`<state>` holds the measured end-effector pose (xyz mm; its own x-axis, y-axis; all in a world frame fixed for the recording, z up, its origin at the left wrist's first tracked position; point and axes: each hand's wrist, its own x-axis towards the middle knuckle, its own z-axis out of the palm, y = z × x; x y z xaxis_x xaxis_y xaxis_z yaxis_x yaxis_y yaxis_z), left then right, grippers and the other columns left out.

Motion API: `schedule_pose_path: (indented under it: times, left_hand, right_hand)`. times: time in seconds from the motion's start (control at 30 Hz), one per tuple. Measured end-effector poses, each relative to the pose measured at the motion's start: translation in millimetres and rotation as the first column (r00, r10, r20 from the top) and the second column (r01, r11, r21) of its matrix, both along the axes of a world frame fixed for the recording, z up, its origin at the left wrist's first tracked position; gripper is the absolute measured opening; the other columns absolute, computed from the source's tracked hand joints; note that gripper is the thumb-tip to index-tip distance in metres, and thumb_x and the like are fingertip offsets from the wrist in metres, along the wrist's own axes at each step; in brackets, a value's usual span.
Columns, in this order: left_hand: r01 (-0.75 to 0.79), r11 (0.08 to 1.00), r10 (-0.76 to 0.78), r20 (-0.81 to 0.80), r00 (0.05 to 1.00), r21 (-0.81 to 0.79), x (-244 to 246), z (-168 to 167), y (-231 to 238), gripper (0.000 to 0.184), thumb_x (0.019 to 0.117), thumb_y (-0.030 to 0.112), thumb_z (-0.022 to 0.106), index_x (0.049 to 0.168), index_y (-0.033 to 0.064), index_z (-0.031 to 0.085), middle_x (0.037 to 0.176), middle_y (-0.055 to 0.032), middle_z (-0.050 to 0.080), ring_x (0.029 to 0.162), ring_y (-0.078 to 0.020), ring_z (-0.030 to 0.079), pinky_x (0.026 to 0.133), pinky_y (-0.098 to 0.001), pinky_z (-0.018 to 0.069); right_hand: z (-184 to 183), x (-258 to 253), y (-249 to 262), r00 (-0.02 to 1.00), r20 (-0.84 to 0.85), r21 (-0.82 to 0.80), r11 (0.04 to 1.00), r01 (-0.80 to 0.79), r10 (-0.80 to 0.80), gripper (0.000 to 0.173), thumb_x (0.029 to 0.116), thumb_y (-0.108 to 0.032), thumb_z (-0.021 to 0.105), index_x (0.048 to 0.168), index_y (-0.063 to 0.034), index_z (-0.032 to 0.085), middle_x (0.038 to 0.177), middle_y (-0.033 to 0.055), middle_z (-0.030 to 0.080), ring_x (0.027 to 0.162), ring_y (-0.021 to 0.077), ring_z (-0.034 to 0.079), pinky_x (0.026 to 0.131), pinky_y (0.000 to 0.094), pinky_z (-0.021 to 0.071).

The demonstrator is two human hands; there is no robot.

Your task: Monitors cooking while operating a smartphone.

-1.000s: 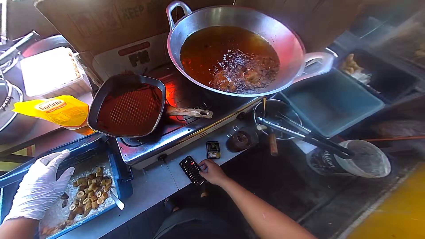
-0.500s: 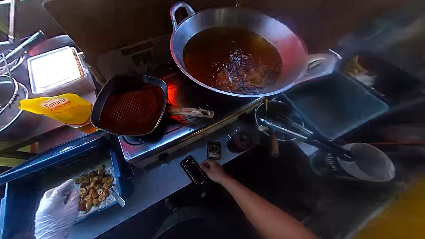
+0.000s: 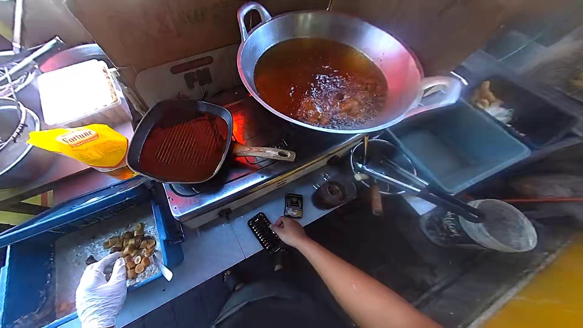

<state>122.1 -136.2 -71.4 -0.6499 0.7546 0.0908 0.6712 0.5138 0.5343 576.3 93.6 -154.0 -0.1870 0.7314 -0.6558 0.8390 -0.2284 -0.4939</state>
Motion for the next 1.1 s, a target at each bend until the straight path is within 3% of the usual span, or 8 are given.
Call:
schedule_pose_path:
  times: [0.3,0.5,0.7,1.1]
  left_hand:
    - [-0.022,0.999,0.022,-0.014,1.000,-0.042,0.8,-0.5,0.6,0.033,0.1014,0.030,0.056,0.121,0.0076,0.072,0.121,-0.0192,0.068,0.110,-0.0310,0.067,0.098,-0.0533,0.0515]
    - [-0.031,0.999,0.030,-0.031,0.999,-0.035,-0.3,-4.2,0.2,0.032,0.1008,0.031,0.057,0.119,0.0092,0.073,0.119,-0.0172,0.070,0.109,-0.0293,0.068,0.098,-0.0530,0.0520]
    - [-0.058,0.997,0.058,-0.008,0.998,-0.048,3.0,0.0,2.1,0.029,0.1013,0.028,0.058,0.118,0.0096,0.073,0.120,-0.0162,0.070,0.111,-0.0288,0.068,0.100,-0.0533,0.0514]
    - [-0.053,0.996,0.051,-0.024,0.998,-0.069,2.3,0.6,1.9,0.030,0.1018,0.029,0.058,0.119,0.0098,0.074,0.121,-0.0172,0.070,0.114,-0.0303,0.067,0.101,-0.0543,0.0505]
  right_hand:
    - [-6.1,11.6,-3.2,0.991,-0.135,-0.018,1.000,0.004,-0.006,0.038,0.0997,-0.044,0.065,0.113,-0.0087,0.069,0.100,0.0095,0.072,0.097,0.0233,0.070,0.091,0.0495,0.0557]
    - [-7.1,13.3,-1.1,0.992,-0.127,-0.054,0.998,-0.018,0.011,0.031,0.0960,-0.034,0.071,0.117,-0.0112,0.068,0.100,0.0082,0.071,0.095,0.0222,0.069,0.089,0.0488,0.0564]
    - [-14.9,18.3,1.8,0.989,-0.129,-0.072,0.994,-0.076,0.066,0.036,0.0915,-0.028,0.076,0.122,-0.0118,0.066,0.100,0.0084,0.069,0.093,0.0227,0.068,0.088,0.0478,0.0570]
    - [-13.8,20.1,3.9,0.986,-0.140,-0.084,0.992,-0.098,0.086,0.031,0.0950,-0.023,0.070,0.124,-0.0114,0.066,0.106,0.0103,0.070,0.098,0.0240,0.069,0.091,0.0484,0.0560]
